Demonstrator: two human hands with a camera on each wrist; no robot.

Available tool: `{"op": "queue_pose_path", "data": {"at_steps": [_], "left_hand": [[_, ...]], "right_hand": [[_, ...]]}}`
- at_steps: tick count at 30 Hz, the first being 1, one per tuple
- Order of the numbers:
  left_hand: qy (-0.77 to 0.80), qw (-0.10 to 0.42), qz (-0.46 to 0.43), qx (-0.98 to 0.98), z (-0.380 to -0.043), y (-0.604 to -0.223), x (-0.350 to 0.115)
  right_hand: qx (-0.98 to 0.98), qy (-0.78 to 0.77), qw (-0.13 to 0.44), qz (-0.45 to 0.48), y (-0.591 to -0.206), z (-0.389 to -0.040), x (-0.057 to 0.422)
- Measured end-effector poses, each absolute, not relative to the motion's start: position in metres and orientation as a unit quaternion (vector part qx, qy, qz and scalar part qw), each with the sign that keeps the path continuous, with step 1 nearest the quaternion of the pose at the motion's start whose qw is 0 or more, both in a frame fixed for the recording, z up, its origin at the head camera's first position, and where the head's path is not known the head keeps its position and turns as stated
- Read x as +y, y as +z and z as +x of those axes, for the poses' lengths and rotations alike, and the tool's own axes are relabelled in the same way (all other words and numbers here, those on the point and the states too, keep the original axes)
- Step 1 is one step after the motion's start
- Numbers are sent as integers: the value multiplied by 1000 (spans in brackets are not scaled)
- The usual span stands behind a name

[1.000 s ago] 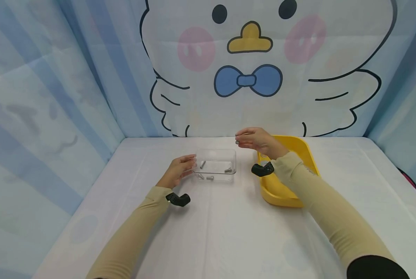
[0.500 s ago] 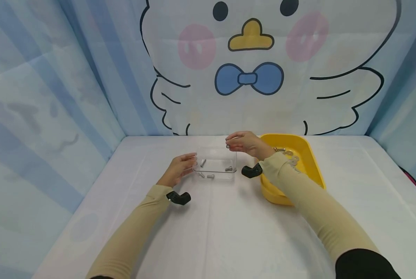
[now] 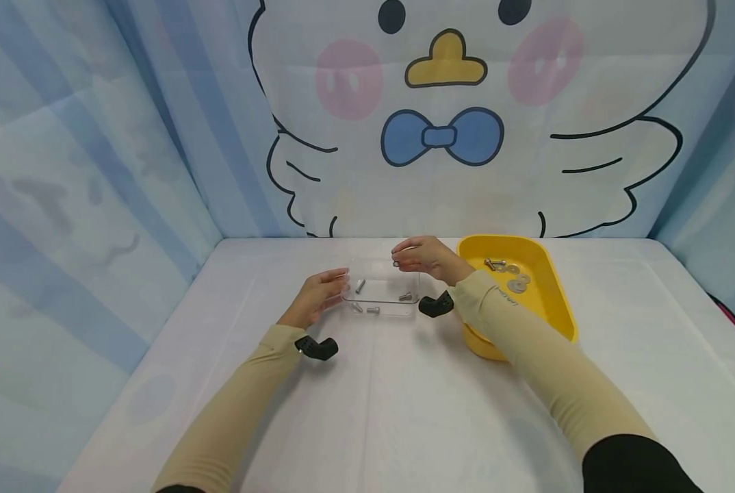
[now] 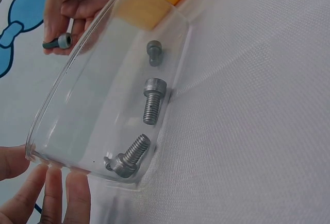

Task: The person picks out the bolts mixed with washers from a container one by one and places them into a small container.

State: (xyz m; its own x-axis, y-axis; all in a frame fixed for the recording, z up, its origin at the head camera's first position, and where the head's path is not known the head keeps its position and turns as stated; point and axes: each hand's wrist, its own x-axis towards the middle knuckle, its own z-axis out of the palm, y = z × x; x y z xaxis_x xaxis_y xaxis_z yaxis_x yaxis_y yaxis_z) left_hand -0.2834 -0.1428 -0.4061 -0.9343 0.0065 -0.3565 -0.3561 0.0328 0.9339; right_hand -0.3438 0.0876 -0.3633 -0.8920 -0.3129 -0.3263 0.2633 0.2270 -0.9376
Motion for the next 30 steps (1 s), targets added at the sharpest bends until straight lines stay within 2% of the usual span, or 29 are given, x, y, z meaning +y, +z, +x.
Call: {"op": "queue_pose_path", "data": {"at_steps": [16,30], "left_hand": [[686,125,-137,704,-285,-408,-142],[683,125,-141,705,-285,-408,-141]], "right_hand": [[791,-571,217,-33,-367,-343,81],[759,-601,245,-48,-366,-343,87]]}}
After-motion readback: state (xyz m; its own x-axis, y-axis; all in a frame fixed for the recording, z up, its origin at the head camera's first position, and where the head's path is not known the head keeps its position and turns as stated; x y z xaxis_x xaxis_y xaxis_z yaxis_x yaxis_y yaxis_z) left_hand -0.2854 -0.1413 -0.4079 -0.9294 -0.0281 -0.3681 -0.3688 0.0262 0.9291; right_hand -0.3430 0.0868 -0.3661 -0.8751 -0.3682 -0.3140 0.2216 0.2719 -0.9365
